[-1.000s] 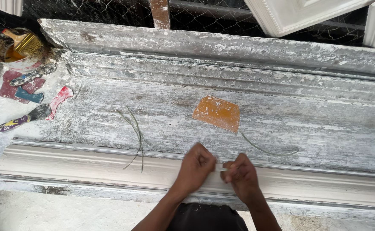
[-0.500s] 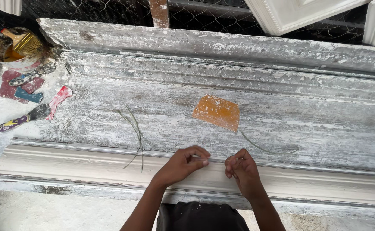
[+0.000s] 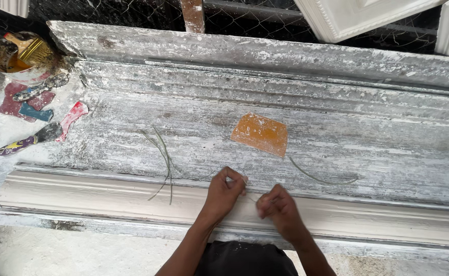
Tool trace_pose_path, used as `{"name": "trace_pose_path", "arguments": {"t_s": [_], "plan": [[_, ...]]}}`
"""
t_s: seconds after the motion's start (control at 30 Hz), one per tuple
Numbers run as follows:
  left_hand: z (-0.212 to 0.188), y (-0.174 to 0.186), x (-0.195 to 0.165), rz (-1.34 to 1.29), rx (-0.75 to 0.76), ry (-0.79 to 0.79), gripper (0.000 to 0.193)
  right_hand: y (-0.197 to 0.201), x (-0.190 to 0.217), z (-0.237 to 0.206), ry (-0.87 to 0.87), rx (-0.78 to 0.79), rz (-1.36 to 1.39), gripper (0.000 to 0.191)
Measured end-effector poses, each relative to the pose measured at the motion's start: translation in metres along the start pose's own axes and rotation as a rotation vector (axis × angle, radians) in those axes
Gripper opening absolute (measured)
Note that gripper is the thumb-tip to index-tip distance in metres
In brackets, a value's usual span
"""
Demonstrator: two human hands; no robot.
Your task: The person stands at a workbench and bends thin wire strips by hand, one at a time, shaping each into a curved form and placing the finished pieces on the bench. They continue handling and bending additional strips throughout the episode.
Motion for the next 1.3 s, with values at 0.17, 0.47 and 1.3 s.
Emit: {"name": "trace_pose_path", "arguments": {"t_s": [0.17, 0.47, 1.3], "plan": [[0.019, 0.004, 0.007, 0.277, -0.31, -0.12, 0.02, -0.004, 0.002, -0.004, -0.102, -0.041, -0.282, 0.01], [-0.001, 0.05, 0.002, 0.072, 0.634, 0.046, 0.026, 0.052, 0.004, 0.022, -0.132, -0.178, -0.143, 0.014], [0.022, 0.092, 0.061, 1.372, -0.135, -0.257, 0.025, 0.065, -0.002, 0.012, -0.263, -0.505, 0.049, 0.022]]}}
Point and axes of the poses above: each hand's wrist, its own z-axis towards the middle knuckle, its own y-axis out of the back of the hand, x = y × z, the point moved 1 cm from there along z, towards the middle knuckle, and after that the axes turned 8 degrees about z, right-handed, at the moved point
